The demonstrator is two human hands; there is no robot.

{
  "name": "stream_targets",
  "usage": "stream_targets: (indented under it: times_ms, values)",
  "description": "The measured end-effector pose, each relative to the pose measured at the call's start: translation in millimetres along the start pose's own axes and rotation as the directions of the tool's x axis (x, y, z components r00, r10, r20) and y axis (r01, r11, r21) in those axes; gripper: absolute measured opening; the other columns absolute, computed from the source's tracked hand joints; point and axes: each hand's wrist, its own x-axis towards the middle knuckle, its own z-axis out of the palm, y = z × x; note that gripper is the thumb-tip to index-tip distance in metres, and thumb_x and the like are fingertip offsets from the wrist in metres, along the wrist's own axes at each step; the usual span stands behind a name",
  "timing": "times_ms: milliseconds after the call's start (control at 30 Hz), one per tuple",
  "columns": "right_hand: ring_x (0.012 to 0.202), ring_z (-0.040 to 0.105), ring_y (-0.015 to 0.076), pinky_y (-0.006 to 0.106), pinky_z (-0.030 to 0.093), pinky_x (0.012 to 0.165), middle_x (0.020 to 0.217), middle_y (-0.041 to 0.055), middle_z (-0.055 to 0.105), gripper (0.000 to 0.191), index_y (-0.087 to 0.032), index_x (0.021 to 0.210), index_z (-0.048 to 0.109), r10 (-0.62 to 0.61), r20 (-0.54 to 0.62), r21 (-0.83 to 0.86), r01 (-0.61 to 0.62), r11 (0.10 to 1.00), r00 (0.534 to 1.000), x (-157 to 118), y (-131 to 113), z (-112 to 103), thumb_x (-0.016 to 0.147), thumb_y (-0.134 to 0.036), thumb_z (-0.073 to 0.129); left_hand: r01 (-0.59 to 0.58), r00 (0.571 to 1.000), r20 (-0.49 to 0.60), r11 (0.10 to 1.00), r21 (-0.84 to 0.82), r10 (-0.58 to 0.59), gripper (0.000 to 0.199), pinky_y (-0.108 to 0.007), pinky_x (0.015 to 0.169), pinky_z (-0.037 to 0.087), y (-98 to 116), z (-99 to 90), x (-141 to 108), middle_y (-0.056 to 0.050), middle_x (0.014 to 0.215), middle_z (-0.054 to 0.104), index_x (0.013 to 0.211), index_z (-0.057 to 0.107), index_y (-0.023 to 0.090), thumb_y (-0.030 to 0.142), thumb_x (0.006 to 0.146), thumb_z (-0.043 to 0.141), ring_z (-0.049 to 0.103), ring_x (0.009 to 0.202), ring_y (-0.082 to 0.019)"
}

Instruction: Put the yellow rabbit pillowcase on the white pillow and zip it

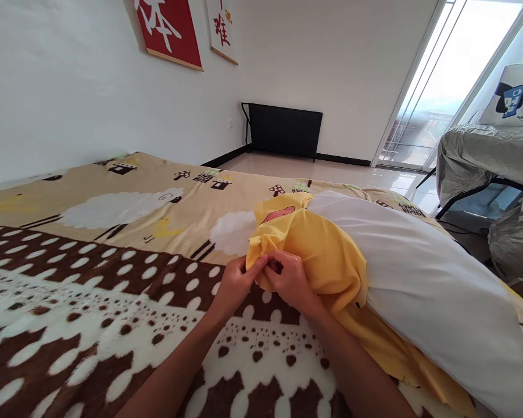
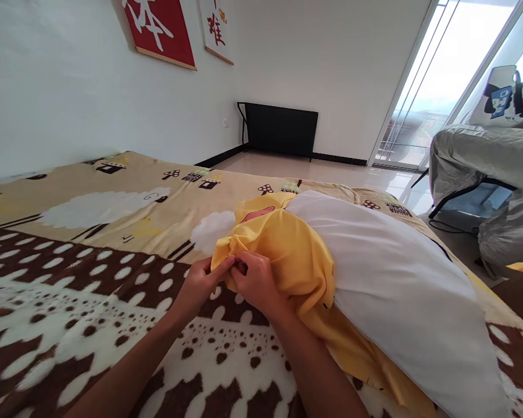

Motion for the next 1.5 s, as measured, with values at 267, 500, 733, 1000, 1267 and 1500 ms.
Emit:
stream_targets:
  times_ms: [267, 500, 733, 1000, 1267, 1500]
  values:
    - [0.074, 0.058, 0.0147, 0.025, 0.046, 0.067, 0.082, 0.0028, 0.068, 0.018, -0.017, 0.087, 0.068, 0.011, 0.130, 0.094, -0.023, 0.995, 0.991, -0.3, 9.4, 2.5, 0.078, -0.018, 0.053, 0.214, 0.976, 0.046, 0.900, -0.380, -0.213, 0.038, -0.022, 0.056, 0.045, -8.9, -9.2, 9.0, -0.004, 0.065, 0.063, 0.068, 0.066, 0.010, 0.042, 0.054, 0.082, 0.057, 0.063, -0.015]
    - [0.079, 0.056, 0.0163, 0.029, 0.046, 0.077, 0.083, 0.0032, 0.063, 0.034, -0.018, 0.111, 0.062, -0.100, 0.194, -0.121, 0.125, 0.985, 0.976, 5.1, -6.0, -9.3, 0.079, -0.017, 0.052, 0.239, 0.944, -0.042, 0.765, -0.597, -0.328, 0.039, -0.022, 0.052, 0.048, -15.5, -16.3, 20.5, -0.004, 0.067, 0.067, 0.076, 0.067, 0.010, 0.028, 0.047, 0.087, 0.062, 0.060, -0.016]
    - [0.091, 0.055, 0.0251, 0.038, 0.041, 0.082, 0.103, 0.0121, 0.062, 0.038, -0.016, 0.115, 0.056, -0.102, -0.534, -0.626, -0.312, 0.715, 0.839, 7.7, -38.4, -117.2, 0.084, -0.036, 0.048, 0.324, 0.928, 0.081, 0.680, -0.658, -0.363, 0.028, -0.027, 0.058, 0.055, -20.6, -41.6, 32.4, -0.008, 0.082, 0.070, 0.089, 0.066, 0.012, 0.008, 0.062, 0.075, 0.066, 0.068, -0.020]
    - [0.068, 0.053, 0.0181, 0.027, 0.036, 0.059, 0.073, 0.0047, 0.063, 0.034, -0.018, 0.067, 0.059, 0.463, 0.003, -0.544, -0.387, 0.745, 0.886, -9.1, -21.3, -134.5, 0.075, -0.051, 0.059, 0.376, 0.917, 0.182, 0.613, -0.695, -0.355, 0.020, -0.029, 0.064, 0.058, -11.6, -30.9, 28.8, -0.010, 0.085, 0.070, 0.091, 0.064, 0.010, 0.004, 0.071, 0.067, 0.068, 0.072, -0.020]
    - [0.094, 0.060, 0.0208, 0.031, 0.049, 0.081, 0.111, 0.0051, 0.064, 0.048, -0.022, 0.109, 0.060, 0.369, 0.247, 0.362, -0.438, 0.823, 0.896, -21.3, -34.7, -145.9, 0.066, -0.042, 0.070, 0.281, 0.944, 0.079, 0.651, -0.705, -0.322, 0.010, -0.025, 0.052, 0.052, 84.2, -33.7, 50.8, -0.006, 0.065, 0.064, 0.077, 0.059, 0.009, 0.000, 0.076, 0.057, 0.062, 0.054, -0.016]
    - [0.091, 0.061, 0.0234, 0.034, 0.050, 0.080, 0.102, 0.0047, 0.067, 0.053, -0.019, 0.105, 0.065, 0.438, 0.437, -0.069, -0.456, 0.887, 0.786, -39.7, -46.1, -185.3, 0.058, -0.040, 0.078, 0.198, 0.975, 0.086, 0.629, -0.751, -0.203, 0.011, -0.035, 0.056, 0.052, 189.2, -15.4, 76.8, -0.010, 0.064, 0.061, 0.075, 0.057, 0.007, -0.003, 0.074, 0.052, 0.060, 0.056, -0.022]
